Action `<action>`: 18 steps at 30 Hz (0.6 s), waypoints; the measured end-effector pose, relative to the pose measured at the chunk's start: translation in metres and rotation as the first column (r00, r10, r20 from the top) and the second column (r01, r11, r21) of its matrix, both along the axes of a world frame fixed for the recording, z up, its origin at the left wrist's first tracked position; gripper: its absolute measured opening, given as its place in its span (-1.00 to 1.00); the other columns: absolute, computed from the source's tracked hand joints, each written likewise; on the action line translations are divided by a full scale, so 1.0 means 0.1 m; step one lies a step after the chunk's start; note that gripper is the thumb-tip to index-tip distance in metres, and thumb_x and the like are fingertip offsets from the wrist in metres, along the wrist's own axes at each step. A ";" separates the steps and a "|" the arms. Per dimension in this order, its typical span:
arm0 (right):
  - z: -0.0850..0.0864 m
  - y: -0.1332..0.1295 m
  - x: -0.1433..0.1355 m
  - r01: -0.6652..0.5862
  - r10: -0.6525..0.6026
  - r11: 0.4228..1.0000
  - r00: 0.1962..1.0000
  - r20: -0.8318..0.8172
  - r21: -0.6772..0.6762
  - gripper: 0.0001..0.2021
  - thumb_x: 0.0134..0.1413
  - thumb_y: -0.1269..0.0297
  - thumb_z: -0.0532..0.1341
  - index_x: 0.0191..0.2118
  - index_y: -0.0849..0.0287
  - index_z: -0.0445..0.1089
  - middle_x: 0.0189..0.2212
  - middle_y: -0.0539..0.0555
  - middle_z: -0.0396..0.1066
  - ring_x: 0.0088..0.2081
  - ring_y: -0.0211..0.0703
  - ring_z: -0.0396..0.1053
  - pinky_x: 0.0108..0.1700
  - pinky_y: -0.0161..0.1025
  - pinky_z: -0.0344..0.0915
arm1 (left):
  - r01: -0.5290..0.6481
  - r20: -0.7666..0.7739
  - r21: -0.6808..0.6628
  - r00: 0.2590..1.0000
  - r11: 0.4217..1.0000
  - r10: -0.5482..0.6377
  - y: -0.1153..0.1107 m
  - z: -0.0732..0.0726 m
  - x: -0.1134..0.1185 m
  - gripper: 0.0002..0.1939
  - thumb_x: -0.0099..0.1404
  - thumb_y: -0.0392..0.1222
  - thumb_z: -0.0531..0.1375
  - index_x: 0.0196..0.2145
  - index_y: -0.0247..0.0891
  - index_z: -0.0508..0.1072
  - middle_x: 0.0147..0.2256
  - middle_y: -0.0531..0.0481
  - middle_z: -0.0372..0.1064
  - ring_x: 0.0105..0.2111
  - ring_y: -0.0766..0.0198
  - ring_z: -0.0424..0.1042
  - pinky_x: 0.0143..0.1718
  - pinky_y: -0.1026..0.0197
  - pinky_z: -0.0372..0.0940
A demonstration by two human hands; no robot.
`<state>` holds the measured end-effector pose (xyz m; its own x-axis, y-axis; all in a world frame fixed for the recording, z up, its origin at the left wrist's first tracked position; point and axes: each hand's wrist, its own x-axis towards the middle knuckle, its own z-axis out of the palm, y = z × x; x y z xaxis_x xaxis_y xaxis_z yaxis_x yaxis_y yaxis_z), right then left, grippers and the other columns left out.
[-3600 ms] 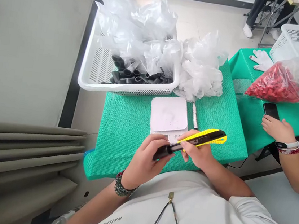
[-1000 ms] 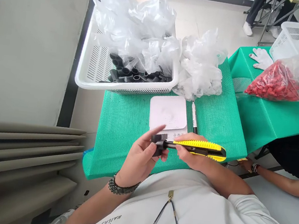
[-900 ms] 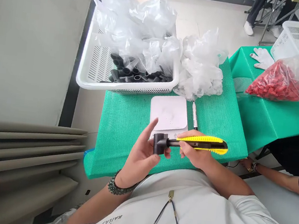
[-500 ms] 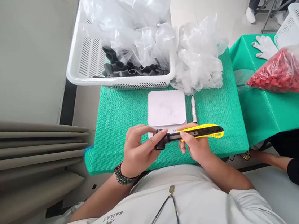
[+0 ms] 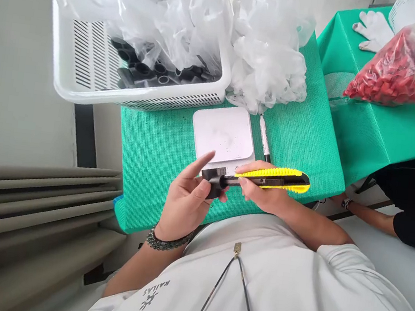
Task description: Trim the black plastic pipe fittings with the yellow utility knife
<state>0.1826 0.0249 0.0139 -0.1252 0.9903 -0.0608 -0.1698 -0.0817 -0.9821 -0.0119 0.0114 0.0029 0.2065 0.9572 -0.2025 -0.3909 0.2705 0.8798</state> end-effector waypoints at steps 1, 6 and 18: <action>0.00 0.01 -0.01 -0.002 0.001 1.000 1.000 -0.014 -0.032 -0.77 0.13 0.08 0.40 -0.22 0.12 0.54 -0.67 -0.13 0.43 -0.68 -0.33 0.36 -0.62 -0.39 0.30 | 0.006 0.001 0.019 1.000 1.000 -0.006 0.00 0.01 -0.01 -0.28 0.35 0.11 0.42 0.37 -0.08 0.41 -0.38 -0.02 0.58 -0.41 0.20 0.59 -0.43 0.22 0.52; -0.04 0.07 -0.05 0.019 -0.060 0.974 0.983 -0.176 -0.227 -0.75 0.05 0.07 0.41 -0.29 0.12 0.48 -0.74 -0.20 0.32 -0.74 -0.33 0.27 -0.67 -0.38 0.25 | 0.103 -0.137 0.317 0.989 0.943 -0.062 -0.01 -0.07 -0.05 -0.30 0.47 0.08 0.31 0.46 -0.01 0.27 -0.16 -0.12 0.60 -0.28 0.18 0.62 -0.21 0.14 0.56; -0.01 0.07 -0.08 -0.026 -0.052 0.948 0.971 -0.234 -0.318 -0.79 0.01 0.13 0.38 -0.31 0.11 0.44 -0.77 -0.21 0.29 -0.77 -0.33 0.21 -0.69 -0.39 0.19 | 0.357 -0.628 0.778 0.479 0.517 0.614 0.08 -0.09 -0.17 -0.47 0.37 -0.40 0.31 0.23 -0.05 0.56 -0.30 -0.04 0.44 -0.30 0.22 0.45 -0.21 0.18 0.37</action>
<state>0.1751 0.0314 0.0127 -0.1614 0.9261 -0.3411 -0.3973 -0.3774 -0.8365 -0.0292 0.0198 -0.0065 0.2784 0.7427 0.6090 0.6152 -0.6248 0.4808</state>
